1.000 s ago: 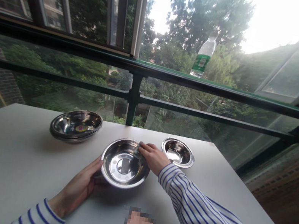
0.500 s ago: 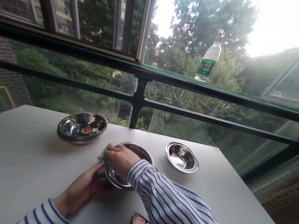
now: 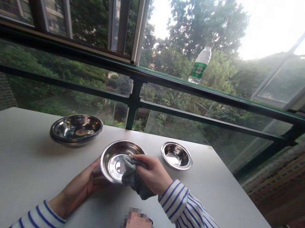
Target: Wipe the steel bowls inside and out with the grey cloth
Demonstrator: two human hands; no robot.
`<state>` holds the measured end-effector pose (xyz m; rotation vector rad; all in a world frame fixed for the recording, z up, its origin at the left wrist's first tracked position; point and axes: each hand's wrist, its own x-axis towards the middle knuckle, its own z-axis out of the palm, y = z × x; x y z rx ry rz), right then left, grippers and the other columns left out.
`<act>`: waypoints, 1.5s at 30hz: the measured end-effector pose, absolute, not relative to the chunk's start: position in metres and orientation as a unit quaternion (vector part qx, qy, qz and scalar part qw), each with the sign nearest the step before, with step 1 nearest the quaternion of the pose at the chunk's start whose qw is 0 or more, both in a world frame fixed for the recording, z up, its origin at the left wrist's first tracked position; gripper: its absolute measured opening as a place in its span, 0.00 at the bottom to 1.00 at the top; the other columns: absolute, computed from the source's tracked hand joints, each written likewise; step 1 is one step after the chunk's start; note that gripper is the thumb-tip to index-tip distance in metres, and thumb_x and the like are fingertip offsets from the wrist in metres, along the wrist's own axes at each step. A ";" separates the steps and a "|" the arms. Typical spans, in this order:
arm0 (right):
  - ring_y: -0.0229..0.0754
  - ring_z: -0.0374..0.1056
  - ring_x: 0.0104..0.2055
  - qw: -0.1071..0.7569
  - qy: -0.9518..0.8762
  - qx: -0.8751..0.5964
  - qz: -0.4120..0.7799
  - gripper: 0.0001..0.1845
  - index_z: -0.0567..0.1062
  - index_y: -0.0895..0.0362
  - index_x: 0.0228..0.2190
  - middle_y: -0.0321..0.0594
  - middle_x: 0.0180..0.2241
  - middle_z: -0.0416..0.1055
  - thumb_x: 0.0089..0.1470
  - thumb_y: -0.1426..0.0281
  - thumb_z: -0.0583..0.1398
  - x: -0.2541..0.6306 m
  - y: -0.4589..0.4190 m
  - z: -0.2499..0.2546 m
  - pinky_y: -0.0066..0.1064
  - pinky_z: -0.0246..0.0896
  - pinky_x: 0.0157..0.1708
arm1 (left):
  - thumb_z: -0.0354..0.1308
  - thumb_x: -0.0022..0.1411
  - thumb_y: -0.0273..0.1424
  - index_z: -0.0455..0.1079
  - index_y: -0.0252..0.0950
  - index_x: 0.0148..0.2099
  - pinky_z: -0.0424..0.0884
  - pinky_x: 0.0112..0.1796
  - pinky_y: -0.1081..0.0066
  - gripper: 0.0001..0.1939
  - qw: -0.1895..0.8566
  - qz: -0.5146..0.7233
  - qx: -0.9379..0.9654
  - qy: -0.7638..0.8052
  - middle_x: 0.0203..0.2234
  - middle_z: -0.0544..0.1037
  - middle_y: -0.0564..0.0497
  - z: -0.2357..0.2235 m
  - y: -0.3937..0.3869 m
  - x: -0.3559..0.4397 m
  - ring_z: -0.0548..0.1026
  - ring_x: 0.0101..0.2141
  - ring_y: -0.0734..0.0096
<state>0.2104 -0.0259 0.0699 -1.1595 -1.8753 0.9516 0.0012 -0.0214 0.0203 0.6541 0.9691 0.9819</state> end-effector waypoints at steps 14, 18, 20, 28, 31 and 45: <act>0.48 0.71 0.37 0.467 -0.531 -0.528 0.469 0.27 0.77 0.58 0.39 0.46 0.36 0.76 0.41 0.53 0.64 0.263 -0.057 0.025 0.42 0.64 0.42 | 0.51 0.60 0.29 0.59 0.40 0.61 0.73 0.31 0.68 0.25 0.679 0.456 0.317 0.480 0.40 0.78 0.45 0.022 -0.020 0.002 0.76 0.29 0.68; 0.48 0.71 0.37 0.454 -0.526 -0.548 0.466 0.25 0.76 0.59 0.40 0.46 0.35 0.76 0.41 0.56 0.63 0.273 -0.058 0.019 0.42 0.64 0.42 | 0.52 0.60 0.28 0.59 0.40 0.60 0.74 0.31 0.68 0.25 0.675 0.463 0.321 0.476 0.41 0.78 0.45 0.022 -0.021 0.004 0.77 0.28 0.68; 0.48 0.71 0.37 0.441 -0.529 -0.558 0.463 0.24 0.76 0.59 0.40 0.46 0.35 0.76 0.42 0.58 0.62 0.278 -0.059 0.017 0.42 0.64 0.42 | 0.52 0.60 0.29 0.60 0.40 0.59 0.74 0.30 0.68 0.24 0.673 0.467 0.325 0.472 0.40 0.78 0.46 0.022 -0.021 0.006 0.77 0.29 0.67; 0.49 0.70 0.40 0.355 -0.577 -0.596 0.431 0.18 0.76 0.61 0.37 0.43 0.35 0.76 0.43 0.68 0.57 0.289 -0.061 0.008 0.38 0.63 0.43 | 0.51 0.61 0.27 0.65 0.36 0.54 0.75 0.29 0.67 0.19 0.654 0.475 0.319 0.495 0.35 0.78 0.45 0.016 -0.012 0.010 0.77 0.27 0.67; 0.47 0.70 0.39 0.322 -0.604 -0.596 0.421 0.17 0.77 0.60 0.37 0.41 0.35 0.76 0.46 0.69 0.55 0.290 -0.064 0.011 0.37 0.63 0.41 | 0.52 0.60 0.27 0.64 0.35 0.55 0.75 0.27 0.68 0.19 0.638 0.487 0.315 0.506 0.35 0.78 0.45 0.016 -0.010 0.012 0.77 0.27 0.67; 0.53 0.66 0.49 0.326 -0.617 -0.656 0.287 0.27 0.70 0.61 0.50 0.50 0.46 0.71 0.47 0.67 0.55 0.310 -0.064 0.025 0.45 0.58 0.50 | 0.54 0.59 0.27 0.69 0.33 0.50 0.72 0.22 0.72 0.16 0.618 0.493 0.337 0.512 0.30 0.78 0.46 0.016 0.000 0.019 0.76 0.24 0.69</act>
